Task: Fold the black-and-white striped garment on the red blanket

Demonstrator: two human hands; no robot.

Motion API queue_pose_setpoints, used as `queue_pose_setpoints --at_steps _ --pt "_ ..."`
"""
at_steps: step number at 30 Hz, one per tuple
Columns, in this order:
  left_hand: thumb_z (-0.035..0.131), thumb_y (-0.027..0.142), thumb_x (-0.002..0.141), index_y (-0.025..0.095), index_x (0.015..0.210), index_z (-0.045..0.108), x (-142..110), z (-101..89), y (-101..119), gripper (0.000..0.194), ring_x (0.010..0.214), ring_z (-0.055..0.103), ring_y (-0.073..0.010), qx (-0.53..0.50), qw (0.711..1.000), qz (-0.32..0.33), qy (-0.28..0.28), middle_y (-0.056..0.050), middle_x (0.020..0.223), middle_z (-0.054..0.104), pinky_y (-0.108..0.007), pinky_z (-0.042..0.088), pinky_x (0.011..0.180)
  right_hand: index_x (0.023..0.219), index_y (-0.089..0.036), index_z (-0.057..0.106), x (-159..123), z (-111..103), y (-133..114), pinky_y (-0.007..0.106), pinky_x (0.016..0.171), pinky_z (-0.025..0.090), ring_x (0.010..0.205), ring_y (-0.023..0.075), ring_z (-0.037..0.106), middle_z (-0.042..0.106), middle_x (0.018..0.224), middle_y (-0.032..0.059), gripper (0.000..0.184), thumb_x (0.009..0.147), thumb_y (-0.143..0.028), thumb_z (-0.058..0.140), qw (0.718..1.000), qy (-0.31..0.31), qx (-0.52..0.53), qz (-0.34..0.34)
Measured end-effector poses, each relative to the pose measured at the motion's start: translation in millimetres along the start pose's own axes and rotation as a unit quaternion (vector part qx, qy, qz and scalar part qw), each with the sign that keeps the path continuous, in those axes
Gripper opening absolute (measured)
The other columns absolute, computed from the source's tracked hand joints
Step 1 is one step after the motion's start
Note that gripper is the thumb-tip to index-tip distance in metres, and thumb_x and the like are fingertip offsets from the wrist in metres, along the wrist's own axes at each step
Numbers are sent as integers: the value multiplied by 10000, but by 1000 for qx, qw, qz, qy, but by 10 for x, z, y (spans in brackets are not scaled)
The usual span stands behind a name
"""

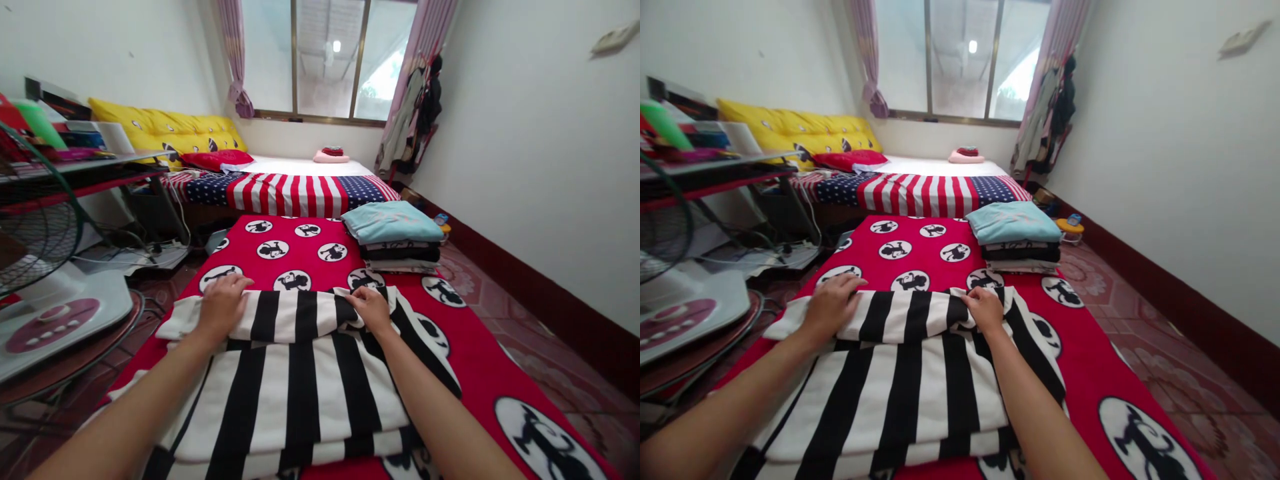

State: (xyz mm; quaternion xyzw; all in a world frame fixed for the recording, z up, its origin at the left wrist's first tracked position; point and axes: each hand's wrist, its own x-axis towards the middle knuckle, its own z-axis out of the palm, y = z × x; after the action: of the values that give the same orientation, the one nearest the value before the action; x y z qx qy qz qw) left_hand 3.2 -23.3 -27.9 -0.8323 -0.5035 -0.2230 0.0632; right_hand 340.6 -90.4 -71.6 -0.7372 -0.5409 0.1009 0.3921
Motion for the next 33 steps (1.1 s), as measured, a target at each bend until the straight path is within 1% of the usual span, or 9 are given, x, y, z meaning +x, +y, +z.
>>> queue_pose_setpoints --at_steps 4,6,8,11,15,18,24,29,33 --pt "579 266 850 252 1129 626 -230 21 885 283 1022 594 -228 -174 963 193 -77 -62 1115 640 -367 462 907 744 -198 678 81 -169 58 261 656 436 702 164 619 690 723 13 260 773 -444 596 997 -43 56 -25" --pt "628 235 809 260 1207 593 -347 94 1162 400 1037 583 -248 -171 958 218 -74 -69 1145 631 -392 469 903 858 -181 679 58 -333 92 266 675 457 739 167 632 706 808 33 303 793 -459 579 996 -37 73 -31" --pt "610 170 805 254 1246 574 -393 171 1277 451 1036 580 -253 -152 965 207 -61 -76 1157 628 -393 479 887 919 -177 655 -51 -503 98 284 719 461 794 176 626 697 900 56 312 806 -459 582 996 5 75 -40" --pt "500 88 847 237 1181 620 -330 226 1259 384 953 605 -223 -121 974 184 -57 -67 1062 659 -344 493 826 844 -202 626 -351 -659 23 286 751 448 796 171 599 663 885 44 202 819 -402 620 992 25 71 -104" --pt "437 103 881 223 1052 673 -120 181 1178 315 876 640 -203 -131 978 145 -70 -53 941 689 -300 494 746 757 -218 622 -740 -605 -182 262 716 440 743 157 590 639 807 20 119 847 -296 618 979 -81 45 -184" --pt "480 112 844 220 1019 683 81 144 1139 289 935 653 -207 -191 975 101 -55 -45 994 709 -304 493 798 848 -224 671 -834 -483 -317 256 729 438 791 165 628 683 870 28 114 880 -249 564 974 -114 -5 -194" --pt "520 139 797 229 945 710 404 193 1075 257 902 667 -210 -224 972 66 -35 -29 965 736 -297 495 770 1170 -233 639 -649 -304 -532 297 699 440 790 233 684 734 876 83 301 908 -286 500 968 -81 -222 -86" --pt "523 147 790 236 934 720 456 259 1072 261 884 672 -207 -227 971 64 -39 -27 950 742 -289 496 765 947 -192 692 -503 -112 -688 317 677 451 820 266 689 726 865 125 300 906 -427 509 955 -85 -282 -8" --pt "515 147 797 229 939 719 433 262 1069 262 908 672 -211 -237 969 60 -35 -30 960 742 -296 498 798 954 -171 674 -447 -5 -682 319 690 459 849 270 687 719 871 129 229 861 -355 575 956 -82 -279 23"
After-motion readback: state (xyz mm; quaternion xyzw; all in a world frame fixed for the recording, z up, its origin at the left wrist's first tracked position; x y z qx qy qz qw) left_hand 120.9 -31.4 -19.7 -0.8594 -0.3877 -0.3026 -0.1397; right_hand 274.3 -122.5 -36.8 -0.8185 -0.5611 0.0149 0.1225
